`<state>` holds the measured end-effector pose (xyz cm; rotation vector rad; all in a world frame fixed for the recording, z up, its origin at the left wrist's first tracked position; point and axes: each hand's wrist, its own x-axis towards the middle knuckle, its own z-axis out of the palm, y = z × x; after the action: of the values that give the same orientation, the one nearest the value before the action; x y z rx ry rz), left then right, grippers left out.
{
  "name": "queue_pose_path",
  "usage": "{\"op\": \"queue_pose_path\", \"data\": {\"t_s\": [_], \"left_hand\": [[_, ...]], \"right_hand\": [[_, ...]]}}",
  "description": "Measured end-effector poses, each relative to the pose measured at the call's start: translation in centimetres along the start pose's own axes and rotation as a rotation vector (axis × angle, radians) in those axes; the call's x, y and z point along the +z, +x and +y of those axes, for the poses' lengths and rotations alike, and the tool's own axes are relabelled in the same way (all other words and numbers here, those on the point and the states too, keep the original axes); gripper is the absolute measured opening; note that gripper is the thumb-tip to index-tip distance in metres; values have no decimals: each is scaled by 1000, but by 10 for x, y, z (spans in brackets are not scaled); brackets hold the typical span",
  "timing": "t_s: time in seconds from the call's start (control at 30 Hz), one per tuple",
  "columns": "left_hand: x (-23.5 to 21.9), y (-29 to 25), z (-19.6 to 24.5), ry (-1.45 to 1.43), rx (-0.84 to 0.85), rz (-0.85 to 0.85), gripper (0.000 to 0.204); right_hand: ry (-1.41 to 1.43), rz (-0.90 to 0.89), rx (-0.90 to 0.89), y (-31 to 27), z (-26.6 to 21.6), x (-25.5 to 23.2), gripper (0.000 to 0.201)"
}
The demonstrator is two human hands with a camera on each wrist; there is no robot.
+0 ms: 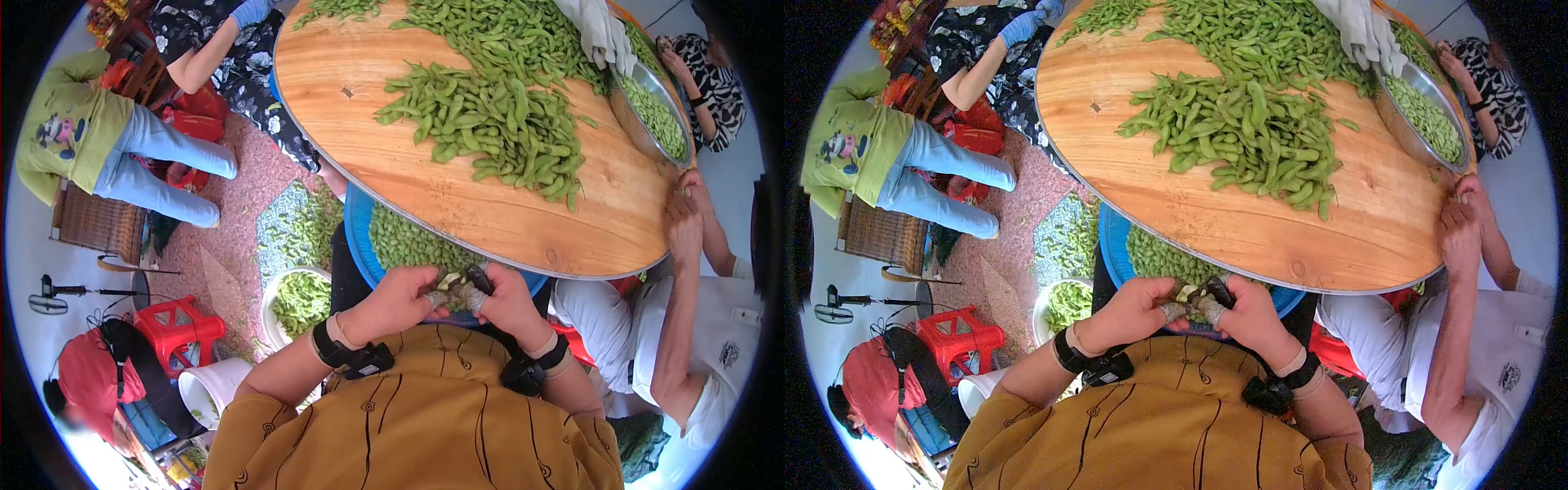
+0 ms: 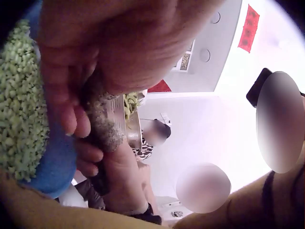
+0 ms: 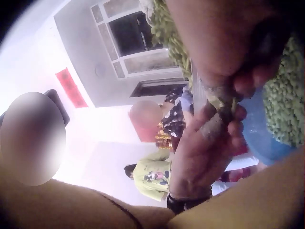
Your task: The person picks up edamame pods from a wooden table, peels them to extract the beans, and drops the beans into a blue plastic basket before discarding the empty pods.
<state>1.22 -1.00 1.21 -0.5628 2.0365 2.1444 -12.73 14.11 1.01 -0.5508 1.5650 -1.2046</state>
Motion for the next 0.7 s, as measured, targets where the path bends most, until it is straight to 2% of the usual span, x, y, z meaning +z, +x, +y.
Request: {"op": "queue_pose_path", "data": {"t_s": [0.07, 0.13, 0.2, 0.23, 0.27, 0.3, 0.37, 0.4, 0.47, 0.5, 0.53, 0.6, 0.63, 0.7], "left_hand": [[-2, 0, 4, 22, -16, 19, 24], [-3, 0, 6, 44, -34, 34, 23], [-4, 1, 6, 151, -6, 142, 23], [-6, 1, 3, 150, -7, 138, 23], [-8, 2, -2, 290, 29, 165, 23], [-8, 3, -3, 430, 67, 192, 24], [-4, 4, 2, 467, 70, 181, 26], [-1, 4, 6, 505, 73, 171, 30], [6, 5, 12, 567, 118, 143, 33], [8, 5, 15, 628, 160, 122, 37], [9, 5, 20, 627, 163, 122, 37], [10, 1, 32, 604, 192, -16, 37], [9, -1, 40, 604, 195, -15, 37], [7, -3, 54, 261, 26, -228, 41]], "right_hand": [[-222, 54, -71, 2, 3, -1, 18], [-171, 66, -8, 7, 7, -3, 20], [-116, 83, 59, 10, 16, -7, 22], [-385, 151, -135, 11, 21, -10, 22], [-655, 217, -333, 11, 24, -12, 23], [-657, 219, -331, 8, 23, -12, 23], [-736, 260, -468, -1, 13, -11, 22], [-737, 263, -465, -4, 5, -10, 22], [-687, 87, -458, -7, -9, -7, 19], [-645, 84, -564, -4, -3, -6, 19], [-648, 86, -565, -6, -3, -7, 19], [-241, -70, -103, -10, -8, -7, 16], [-243, -69, -104, -10, -8, -9, 16], [48, -258, 81, -10, -8, -14, 10]]}}
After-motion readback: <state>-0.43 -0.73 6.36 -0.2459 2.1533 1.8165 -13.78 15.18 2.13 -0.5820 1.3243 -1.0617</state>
